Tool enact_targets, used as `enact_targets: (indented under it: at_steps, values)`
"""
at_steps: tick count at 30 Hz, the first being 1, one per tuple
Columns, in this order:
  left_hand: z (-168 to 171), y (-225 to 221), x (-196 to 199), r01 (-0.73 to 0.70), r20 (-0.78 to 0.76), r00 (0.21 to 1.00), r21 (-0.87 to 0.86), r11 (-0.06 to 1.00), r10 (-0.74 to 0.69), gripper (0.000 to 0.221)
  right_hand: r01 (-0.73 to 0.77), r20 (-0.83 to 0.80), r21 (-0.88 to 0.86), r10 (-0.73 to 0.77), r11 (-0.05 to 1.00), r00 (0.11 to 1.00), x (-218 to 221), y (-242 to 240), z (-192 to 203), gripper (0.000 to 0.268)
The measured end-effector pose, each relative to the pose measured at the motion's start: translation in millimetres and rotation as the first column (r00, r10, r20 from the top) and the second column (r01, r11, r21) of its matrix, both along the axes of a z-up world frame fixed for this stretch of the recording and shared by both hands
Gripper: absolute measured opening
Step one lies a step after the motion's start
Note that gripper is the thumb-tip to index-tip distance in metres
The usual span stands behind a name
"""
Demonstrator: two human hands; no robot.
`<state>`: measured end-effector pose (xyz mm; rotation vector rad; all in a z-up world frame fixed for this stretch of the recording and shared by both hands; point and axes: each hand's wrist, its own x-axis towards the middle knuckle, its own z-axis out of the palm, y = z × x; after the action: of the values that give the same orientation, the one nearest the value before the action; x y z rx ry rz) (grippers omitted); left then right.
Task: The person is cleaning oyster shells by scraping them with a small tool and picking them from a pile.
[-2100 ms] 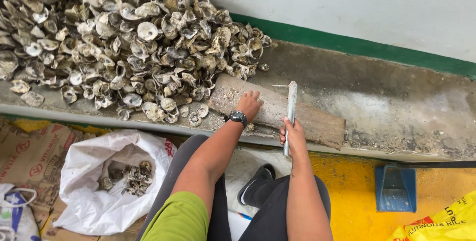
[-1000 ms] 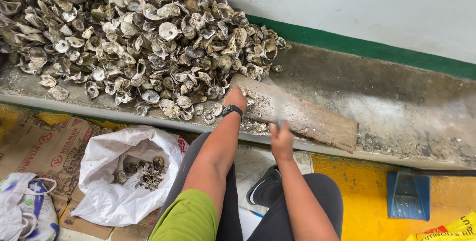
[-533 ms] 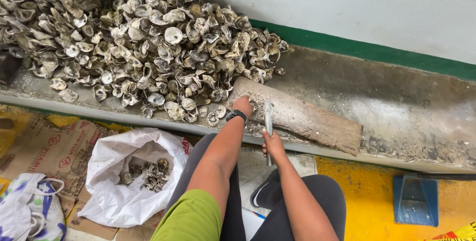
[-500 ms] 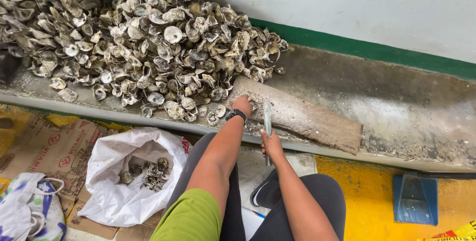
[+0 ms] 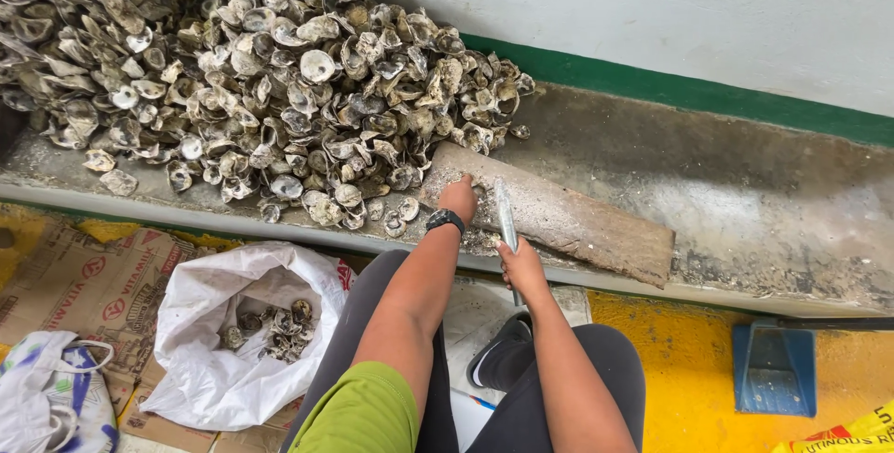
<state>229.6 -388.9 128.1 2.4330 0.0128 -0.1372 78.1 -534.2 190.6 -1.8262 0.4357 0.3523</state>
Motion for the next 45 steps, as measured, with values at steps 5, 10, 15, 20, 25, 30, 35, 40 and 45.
enact_targets:
  at_steps: [5,10,15,20,25,30,35,40,45]
  values:
    - [-9,-15,0,0.019,0.277,0.961,-0.006,1.0,-0.016,0.028,0.071,0.035,0.013,-0.072,0.997,0.997,-2,1,16,0.029]
    - [-30,-14,29,-0.536,-0.451,0.843,-0.656,0.531,0.293,0.038,0.137,0.081,0.013,-0.137,0.991,0.987,-2,6,64,0.025]
    - [53,22,11,-0.244,-0.129,0.964,-0.781,0.576,0.234,0.05,0.247,0.259,0.219,-0.3,0.944,0.918,2,-25,67,0.023]
    - [64,15,5,-0.131,0.3,0.91,-0.444,0.887,0.285,0.039,0.295,0.228,0.268,-0.358,0.917,0.905,2,-34,54,0.025]
    - [73,6,0,-0.159,0.251,0.929,-0.397,0.904,0.273,0.04,0.224,0.241,0.265,-0.29,0.938,0.926,0,-28,52,0.023]
    - [114,13,-15,-0.285,-0.221,0.958,-0.779,0.558,0.181,0.04,0.177,0.22,0.249,-0.234,0.952,0.947,0,-15,56,0.023]
    - [28,14,15,-0.26,-0.138,0.966,-0.468,0.845,0.221,0.041,0.131,0.225,0.155,-0.164,0.979,0.96,-2,-5,42,0.027]
    - [-25,13,27,-0.339,-0.216,0.932,-0.237,0.911,0.29,0.037,0.083,0.104,-0.066,-0.076,0.994,0.992,-1,7,20,0.034]
    - [-23,17,22,-0.25,-0.236,0.948,-0.147,0.957,0.212,0.042,-0.037,0.185,-0.487,0.144,0.873,0.972,1,2,-33,0.045]
